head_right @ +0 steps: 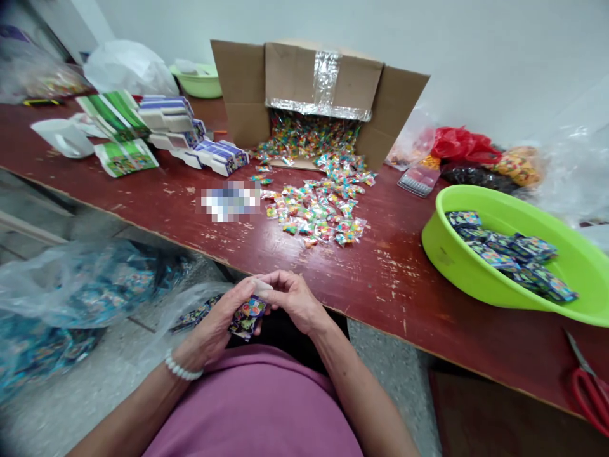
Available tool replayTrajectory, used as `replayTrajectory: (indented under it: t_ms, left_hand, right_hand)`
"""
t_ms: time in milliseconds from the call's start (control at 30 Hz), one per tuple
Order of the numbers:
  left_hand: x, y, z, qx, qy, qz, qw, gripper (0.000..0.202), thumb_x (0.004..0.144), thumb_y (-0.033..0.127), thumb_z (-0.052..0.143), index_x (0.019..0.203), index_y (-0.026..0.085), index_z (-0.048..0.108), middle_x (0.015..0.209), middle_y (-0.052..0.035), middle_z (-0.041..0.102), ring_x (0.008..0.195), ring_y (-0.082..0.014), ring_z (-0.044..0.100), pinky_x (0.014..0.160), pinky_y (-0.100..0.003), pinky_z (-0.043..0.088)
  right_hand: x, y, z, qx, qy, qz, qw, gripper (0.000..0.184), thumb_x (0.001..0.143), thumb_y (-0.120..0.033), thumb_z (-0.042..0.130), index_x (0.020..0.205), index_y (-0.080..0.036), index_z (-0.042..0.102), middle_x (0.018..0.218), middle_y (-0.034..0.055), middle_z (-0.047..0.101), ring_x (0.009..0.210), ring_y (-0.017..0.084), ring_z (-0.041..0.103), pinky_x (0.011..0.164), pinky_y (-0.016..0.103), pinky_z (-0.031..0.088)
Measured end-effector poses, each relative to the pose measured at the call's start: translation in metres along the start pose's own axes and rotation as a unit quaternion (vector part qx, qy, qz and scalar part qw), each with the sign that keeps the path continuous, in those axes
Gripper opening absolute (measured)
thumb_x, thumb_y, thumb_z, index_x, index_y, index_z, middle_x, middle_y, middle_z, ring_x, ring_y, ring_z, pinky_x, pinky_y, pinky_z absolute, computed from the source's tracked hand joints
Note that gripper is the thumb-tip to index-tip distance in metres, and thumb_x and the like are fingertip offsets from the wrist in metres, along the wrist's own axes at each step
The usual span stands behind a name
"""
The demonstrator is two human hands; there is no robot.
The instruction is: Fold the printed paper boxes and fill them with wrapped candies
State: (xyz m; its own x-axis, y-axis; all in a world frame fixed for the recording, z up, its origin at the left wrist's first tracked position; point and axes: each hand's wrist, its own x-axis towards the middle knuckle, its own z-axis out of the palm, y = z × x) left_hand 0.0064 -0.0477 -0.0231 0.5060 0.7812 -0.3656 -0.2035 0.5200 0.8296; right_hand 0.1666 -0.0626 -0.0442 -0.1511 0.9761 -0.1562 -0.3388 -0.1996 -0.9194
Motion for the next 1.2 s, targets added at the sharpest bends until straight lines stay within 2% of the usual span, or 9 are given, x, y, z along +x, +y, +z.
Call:
replayTrajectory:
  t_ms: [67,133,233,367,533,700,900,1033,1200]
  left_hand:
    - [0.000,0.001,0.000,-0.013,-0.006,-0.007,1.000,0.049,0.088,0.049,0.063,0.126,0.018,0.062,0.095,-0.0078,0.070,0.076,-0.0184,0.066,0.048,-0.023,0.055]
    - [0.001,0.000,-0.002,-0.063,-0.002,-0.038,0.997,0.050,0.089,0.052,0.060,0.127,0.019,0.062,0.097,-0.0082,0.070,0.070,-0.0172,0.065,0.047,-0.024,0.055]
    - [0.004,-0.001,-0.003,-0.130,-0.001,-0.101,0.986,0.049,0.091,0.054,0.057,0.124,0.018,0.064,0.090,-0.0070,0.071,0.058,-0.0152,0.064,0.043,-0.026,0.055]
    - [0.006,-0.002,-0.002,-0.160,0.021,-0.127,0.979,0.045,0.090,0.051,0.060,0.117,0.017,0.066,0.075,-0.0035,0.070,0.050,-0.0143,0.063,0.041,-0.026,0.054]
    - [0.010,-0.004,-0.002,-0.156,0.002,-0.113,0.981,0.047,0.090,0.051,0.059,0.123,0.018,0.066,0.090,-0.0072,0.074,0.050,-0.0133,0.063,0.041,-0.026,0.053]
    - [0.008,-0.006,-0.004,-0.093,0.035,-0.066,0.993,0.039,0.087,0.038,0.066,0.121,0.020,0.068,0.096,-0.0064,0.074,0.058,-0.0136,0.064,0.044,-0.024,0.054]
    - [0.007,-0.002,0.003,-0.097,0.051,-0.098,0.989,0.049,0.092,0.053,0.053,0.120,0.014,0.068,0.087,-0.0098,0.074,0.054,-0.0154,0.063,0.043,-0.027,0.054]
    - [0.008,0.000,-0.002,-0.093,0.058,-0.094,0.990,0.043,0.089,0.046,0.061,0.118,0.015,0.070,0.086,-0.0088,0.075,0.052,-0.0148,0.063,0.041,-0.025,0.052]
    - [0.012,0.001,-0.009,-0.152,0.035,-0.117,0.981,0.040,0.082,0.028,0.061,0.119,0.016,0.069,0.090,-0.0062,0.074,0.045,-0.0125,0.060,0.038,-0.026,0.050]
  right_hand:
    - [-0.001,0.000,0.001,-0.016,0.023,-0.031,0.999,0.021,0.074,-0.037,0.081,0.080,-0.019,0.072,0.071,-0.0007,0.068,0.055,0.010,0.056,0.052,0.021,0.046]
    - [-0.004,-0.001,0.002,-0.089,0.048,-0.117,0.988,0.017,0.079,-0.037,0.077,0.079,-0.021,0.073,0.076,0.0012,0.071,0.064,0.014,0.062,0.061,0.026,0.052]
    - [-0.009,-0.007,0.001,-0.263,0.031,-0.241,0.934,0.010,0.087,-0.032,0.070,0.087,-0.024,0.076,0.092,0.0044,0.076,0.086,0.019,0.069,0.085,0.036,0.053]
    - [-0.014,-0.013,-0.002,-0.375,-0.003,-0.272,0.886,0.015,0.093,-0.032,0.063,0.097,-0.025,0.076,0.102,0.0063,0.076,0.094,0.020,0.070,0.092,0.037,0.051]
    - [-0.015,-0.012,0.002,-0.349,0.016,-0.239,0.906,0.016,0.094,-0.029,0.060,0.094,-0.025,0.076,0.106,0.0057,0.075,0.099,0.019,0.069,0.096,0.036,0.049]
    - [-0.009,-0.007,0.006,-0.300,0.068,-0.153,0.939,0.010,0.082,-0.028,0.073,0.088,-0.021,0.076,0.094,0.0049,0.075,0.079,0.018,0.067,0.072,0.031,0.053]
    - [0.001,-0.009,0.005,-0.086,0.039,-0.029,0.995,0.022,0.073,-0.037,0.079,0.072,-0.017,0.071,0.089,0.0044,0.076,0.064,0.014,0.064,0.054,0.025,0.050]
    - [-0.002,-0.009,0.005,-0.166,0.028,-0.089,0.982,0.019,0.081,-0.037,0.073,0.077,-0.018,0.072,0.092,0.0043,0.075,0.075,0.017,0.067,0.065,0.028,0.053]
    - [-0.012,0.003,0.014,-0.313,0.025,-0.212,0.925,0.010,0.088,-0.028,0.069,0.096,-0.023,0.071,0.103,0.0055,0.071,0.099,0.019,0.064,0.090,0.035,0.049]
